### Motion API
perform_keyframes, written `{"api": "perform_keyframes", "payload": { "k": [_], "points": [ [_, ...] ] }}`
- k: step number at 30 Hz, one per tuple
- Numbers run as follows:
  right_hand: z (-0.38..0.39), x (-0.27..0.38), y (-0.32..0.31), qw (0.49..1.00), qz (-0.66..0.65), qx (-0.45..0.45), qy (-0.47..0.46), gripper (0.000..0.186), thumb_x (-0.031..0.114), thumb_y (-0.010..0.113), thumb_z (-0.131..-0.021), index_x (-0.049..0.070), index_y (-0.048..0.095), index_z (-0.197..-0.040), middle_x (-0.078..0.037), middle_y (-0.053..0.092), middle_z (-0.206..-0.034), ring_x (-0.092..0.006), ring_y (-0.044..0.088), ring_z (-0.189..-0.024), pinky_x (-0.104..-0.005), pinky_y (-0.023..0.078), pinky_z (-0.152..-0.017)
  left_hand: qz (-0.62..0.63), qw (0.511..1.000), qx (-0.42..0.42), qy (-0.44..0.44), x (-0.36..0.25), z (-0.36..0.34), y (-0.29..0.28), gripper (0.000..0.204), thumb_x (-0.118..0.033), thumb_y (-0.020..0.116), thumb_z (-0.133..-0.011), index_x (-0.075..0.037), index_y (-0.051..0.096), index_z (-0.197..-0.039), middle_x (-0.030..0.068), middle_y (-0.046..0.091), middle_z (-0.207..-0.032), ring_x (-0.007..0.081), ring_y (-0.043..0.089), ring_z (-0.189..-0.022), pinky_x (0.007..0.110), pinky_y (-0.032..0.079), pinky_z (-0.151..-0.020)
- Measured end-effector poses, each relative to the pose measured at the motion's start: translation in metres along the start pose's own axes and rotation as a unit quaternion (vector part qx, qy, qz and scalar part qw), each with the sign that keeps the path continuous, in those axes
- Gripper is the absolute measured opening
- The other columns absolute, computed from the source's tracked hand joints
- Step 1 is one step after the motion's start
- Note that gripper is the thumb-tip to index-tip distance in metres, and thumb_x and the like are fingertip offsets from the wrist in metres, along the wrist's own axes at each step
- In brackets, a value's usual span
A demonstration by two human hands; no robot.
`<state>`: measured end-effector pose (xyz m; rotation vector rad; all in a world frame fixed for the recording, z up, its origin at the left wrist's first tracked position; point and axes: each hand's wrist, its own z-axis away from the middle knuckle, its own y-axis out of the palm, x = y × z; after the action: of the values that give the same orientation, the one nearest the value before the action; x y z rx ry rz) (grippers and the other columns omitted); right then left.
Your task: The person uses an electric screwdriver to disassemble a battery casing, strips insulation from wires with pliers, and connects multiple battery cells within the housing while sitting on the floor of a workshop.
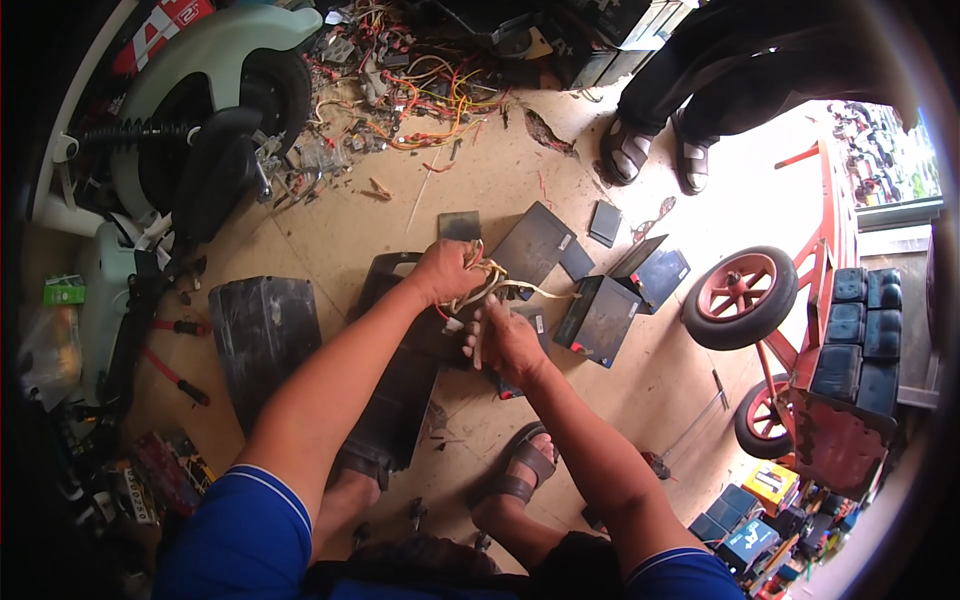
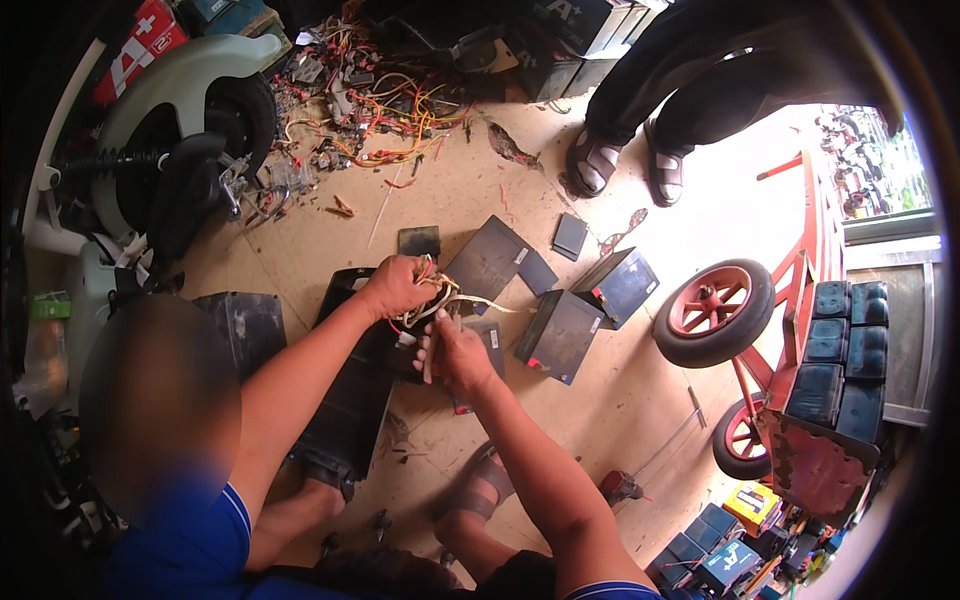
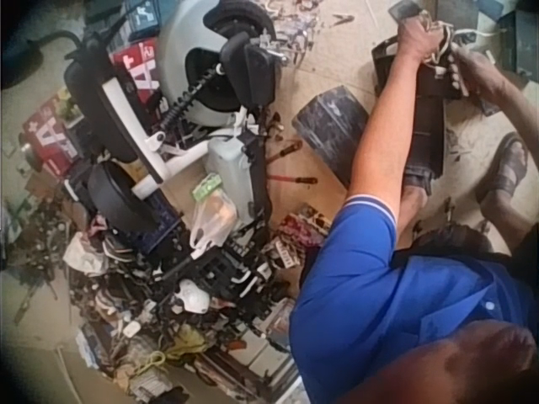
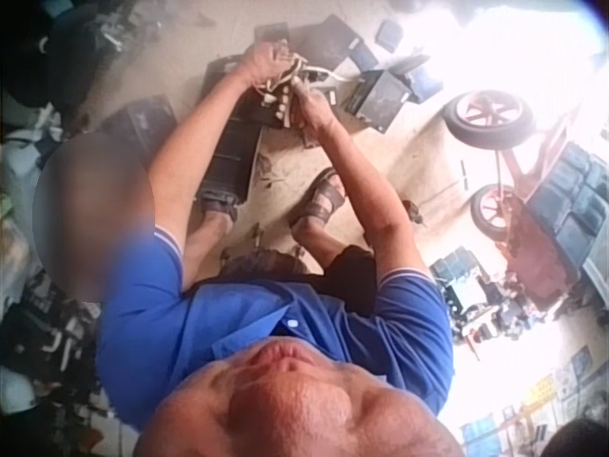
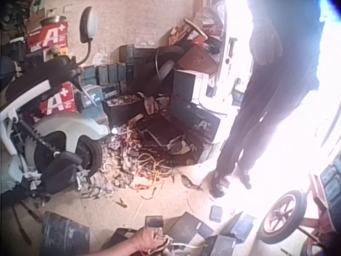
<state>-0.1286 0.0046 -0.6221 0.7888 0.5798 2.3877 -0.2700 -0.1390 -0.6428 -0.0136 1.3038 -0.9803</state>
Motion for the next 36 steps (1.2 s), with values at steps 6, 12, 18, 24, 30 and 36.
{"api": "perform_keyframes", "payload": {
  "k": [6,12,18,24,30,36],
  "points": [
    [0.002,0.003,0.018,0.998,0.004,-0.060,-0.004,0.044,0.053,0.062,-0.101,0.012,0.048,-0.092,0.000,0.049,-0.071,-0.0160,0.049,-0.055,-0.0313,0.044,-0.045,-0.008,0.999,-0.019,0.031,-0.002,0.005,0.002,0.025,-0.024,0.074,-0.077,-0.003,0.073,-0.091,0.0125,0.073,-0.082,0.0224,0.071,-0.076,0.034,0.055,-0.075],
    [0.003,0.017,0.023,0.989,0.074,-0.121,0.050,0.048,0.055,0.060,-0.101,0.010,0.055,-0.087,-0.003,0.046,-0.063,-0.0184,0.048,-0.049,-0.0354,0.041,-0.042,-0.029,0.998,-0.029,0.046,0.001,0.009,0.001,0.027,-0.025,0.075,-0.076,-0.002,0.072,-0.091,0.0128,0.072,-0.085,0.0268,0.071,-0.078,0.036,0.055,-0.075],
    [0.004,0.011,-0.011,0.654,0.705,-0.107,-0.252,0.052,0.043,0.055,-0.103,-0.008,0.068,-0.100,-0.035,0.062,-0.085,-0.0520,0.062,-0.084,-0.0570,0.050,-0.070,-0.068,0.993,0.014,0.091,-0.001,0.012,-0.005,0.022,-0.024,0.064,-0.081,-0.002,0.061,-0.080,0.0202,0.065,-0.088,0.0413,0.065,-0.084,0.046,0.052,-0.076],
    [0.051,0.024,-0.029,0.509,0.833,0.080,-0.202,0.037,0.037,0.060,-0.100,0.002,0.069,-0.095,-0.015,0.072,-0.072,-0.0286,0.071,-0.072,-0.0423,0.057,-0.068,-0.233,0.961,0.013,0.149,-0.010,0.014,-0.008,0.028,-0.031,0.060,-0.091,-0.005,0.067,-0.092,0.0203,0.071,-0.095,0.0402,0.068,-0.096,0.051,0.052,-0.088],
    [0.071,-0.033,-0.048,0.772,0.610,0.180,-0.007,0.021,0.027,0.069,-0.086,0.008,0.071,-0.095,-0.006,0.071,-0.097,-0.0265,0.070,-0.075,-0.0416,0.057,-0.065,-0.284,0.958,-0.004,0.044,0.000,0.010,-0.047,0.033,-0.031,0.055,-0.094,-0.002,0.067,-0.104,0.0234,0.072,-0.099,0.0431,0.069,-0.094,0.050,0.054,-0.088],
    [0.106,-0.018,0.022,0.883,0.450,-0.072,-0.111,0.041,0.035,0.053,-0.106,-0.004,0.062,-0.101,-0.023,0.062,-0.064,-0.0306,0.065,-0.053,-0.0426,0.050,-0.057,-0.244,0.966,-0.032,0.081,-0.059,0.046,-0.080,0.030,-0.031,0.058,-0.090,-0.003,0.061,-0.100,0.0239,0.069,-0.094,0.0457,0.066,-0.091,0.052,0.052,-0.080]
  ]
}}
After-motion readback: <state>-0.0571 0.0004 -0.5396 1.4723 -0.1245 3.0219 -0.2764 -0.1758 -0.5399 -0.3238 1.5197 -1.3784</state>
